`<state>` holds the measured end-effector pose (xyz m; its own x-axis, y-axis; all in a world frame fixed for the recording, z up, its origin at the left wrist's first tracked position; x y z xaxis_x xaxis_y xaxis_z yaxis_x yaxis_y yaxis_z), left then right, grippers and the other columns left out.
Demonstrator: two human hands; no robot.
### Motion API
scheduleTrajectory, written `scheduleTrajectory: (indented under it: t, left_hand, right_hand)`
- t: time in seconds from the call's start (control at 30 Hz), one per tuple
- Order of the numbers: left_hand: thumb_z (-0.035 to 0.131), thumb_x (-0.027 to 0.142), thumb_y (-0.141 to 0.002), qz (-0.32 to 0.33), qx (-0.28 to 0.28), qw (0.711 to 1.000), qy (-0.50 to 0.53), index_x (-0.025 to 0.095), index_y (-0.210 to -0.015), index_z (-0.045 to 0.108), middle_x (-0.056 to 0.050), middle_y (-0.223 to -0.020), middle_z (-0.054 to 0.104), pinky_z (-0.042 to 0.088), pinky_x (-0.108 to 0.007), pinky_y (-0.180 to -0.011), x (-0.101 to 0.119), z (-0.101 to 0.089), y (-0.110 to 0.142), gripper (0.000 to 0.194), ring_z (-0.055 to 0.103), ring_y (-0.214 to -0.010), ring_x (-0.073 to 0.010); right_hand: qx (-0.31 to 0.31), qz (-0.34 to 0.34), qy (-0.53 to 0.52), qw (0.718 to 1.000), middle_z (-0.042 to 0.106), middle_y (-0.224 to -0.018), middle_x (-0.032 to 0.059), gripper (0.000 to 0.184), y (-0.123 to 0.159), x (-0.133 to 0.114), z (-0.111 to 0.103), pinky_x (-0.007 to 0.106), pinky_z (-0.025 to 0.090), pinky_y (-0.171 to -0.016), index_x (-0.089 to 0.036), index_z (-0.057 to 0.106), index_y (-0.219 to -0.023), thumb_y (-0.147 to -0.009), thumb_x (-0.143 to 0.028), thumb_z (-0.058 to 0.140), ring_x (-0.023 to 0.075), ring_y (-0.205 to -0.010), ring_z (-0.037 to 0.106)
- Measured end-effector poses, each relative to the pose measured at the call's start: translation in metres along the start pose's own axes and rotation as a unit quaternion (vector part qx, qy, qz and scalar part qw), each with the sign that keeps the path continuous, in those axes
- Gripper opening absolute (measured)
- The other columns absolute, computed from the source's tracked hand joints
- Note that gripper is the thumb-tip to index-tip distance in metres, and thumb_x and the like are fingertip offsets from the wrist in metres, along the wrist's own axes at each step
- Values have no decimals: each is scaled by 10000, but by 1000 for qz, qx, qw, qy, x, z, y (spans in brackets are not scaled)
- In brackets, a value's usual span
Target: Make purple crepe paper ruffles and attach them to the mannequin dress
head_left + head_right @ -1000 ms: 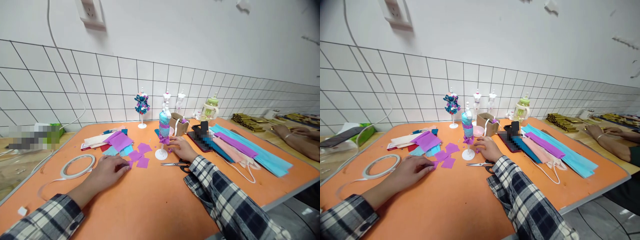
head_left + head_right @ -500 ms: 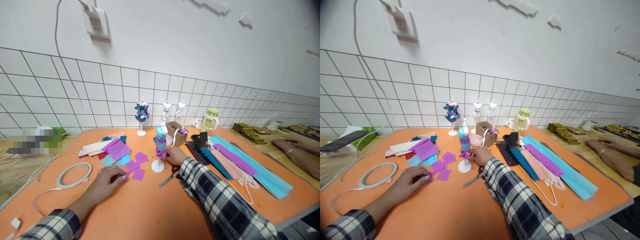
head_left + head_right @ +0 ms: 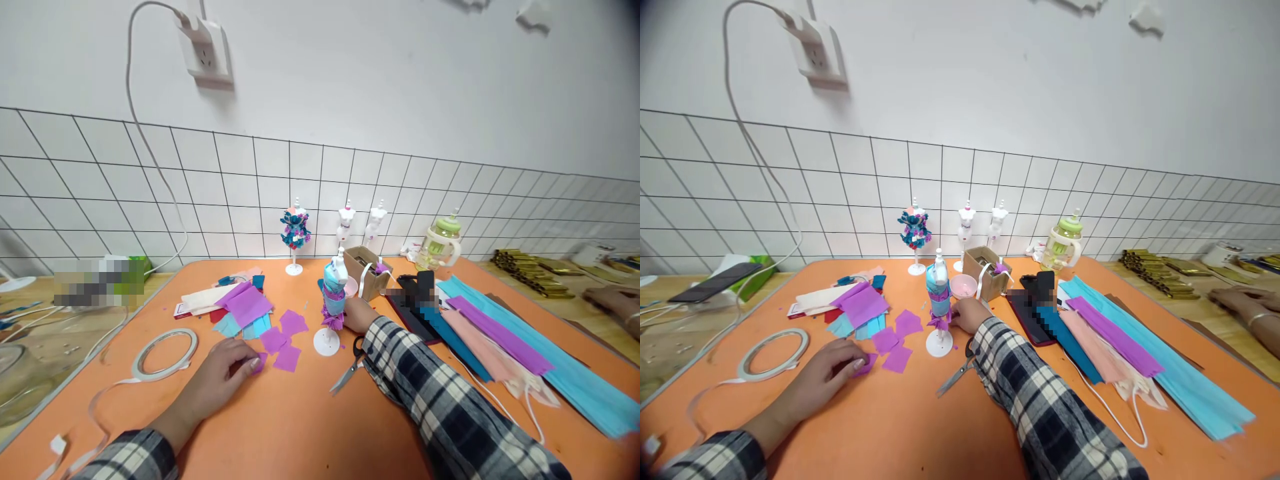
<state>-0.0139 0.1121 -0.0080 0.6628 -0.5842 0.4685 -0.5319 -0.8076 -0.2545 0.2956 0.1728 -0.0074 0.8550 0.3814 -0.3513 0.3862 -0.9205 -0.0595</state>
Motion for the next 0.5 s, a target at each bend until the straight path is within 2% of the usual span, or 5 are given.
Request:
scheduleTrajectory:
  t: [0.13, 0.27, 0.4, 0.5]
  left_hand:
    - [429, 460, -955, -3, -2, 1000, -4, 215, -832, 695, -48, -833, 709, 477, -314, -782, -1, 1, 0, 381, 626, -816, -218]
    - [392, 447, -968, 5, -5, 1000, -11, 220, -853, 706, -48, -857, 718, 469, -336, -805, 0, 1, -1, 404, 621, -846, -226]
    - [377, 446, -975, 8, -9, 1000, -18, 223, -855, 706, -42, -863, 723, 447, -366, -852, -2, 3, -1, 415, 618, -851, -226]
    - [363, 445, -982, 4, -10, 1000, -20, 231, -874, 702, -35, -881, 726, 427, -376, -885, -4, 5, -1, 415, 620, -867, -223]
  right_hand:
    - [-22, 68, 22, 997, 759, -805, 31, 136, 35, 4, -1, 260, 426, -666, -228, 791, -856, -818, -240, 660, 195, -765, 672]
    - [-13, 73, 49, 996, 753, -876, 58, 267, 64, -17, 4, 281, 418, -772, -226, 776, -893, -930, -267, 515, 202, -863, 657]
    - [-6, 51, 69, 996, 728, -959, 88, 215, 74, -35, 11, 298, 400, -864, -190, 753, -955, -899, -328, 597, 224, -955, 619]
    - [7, 57, 82, 995, 719, -949, 96, 201, 72, -36, 17, 297, 404, -848, -178, 748, -960, -919, -271, 574, 225, -948, 616]
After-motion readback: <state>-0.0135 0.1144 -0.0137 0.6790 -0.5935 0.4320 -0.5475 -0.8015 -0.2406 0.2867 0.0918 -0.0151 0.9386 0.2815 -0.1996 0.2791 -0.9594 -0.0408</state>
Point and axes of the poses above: each hand's wrist, its own y-axis away from the middle knuckle, its own z-axis out of the palm, x = y × z, the point moved 4 cm from there along -y, towards the middle knuckle
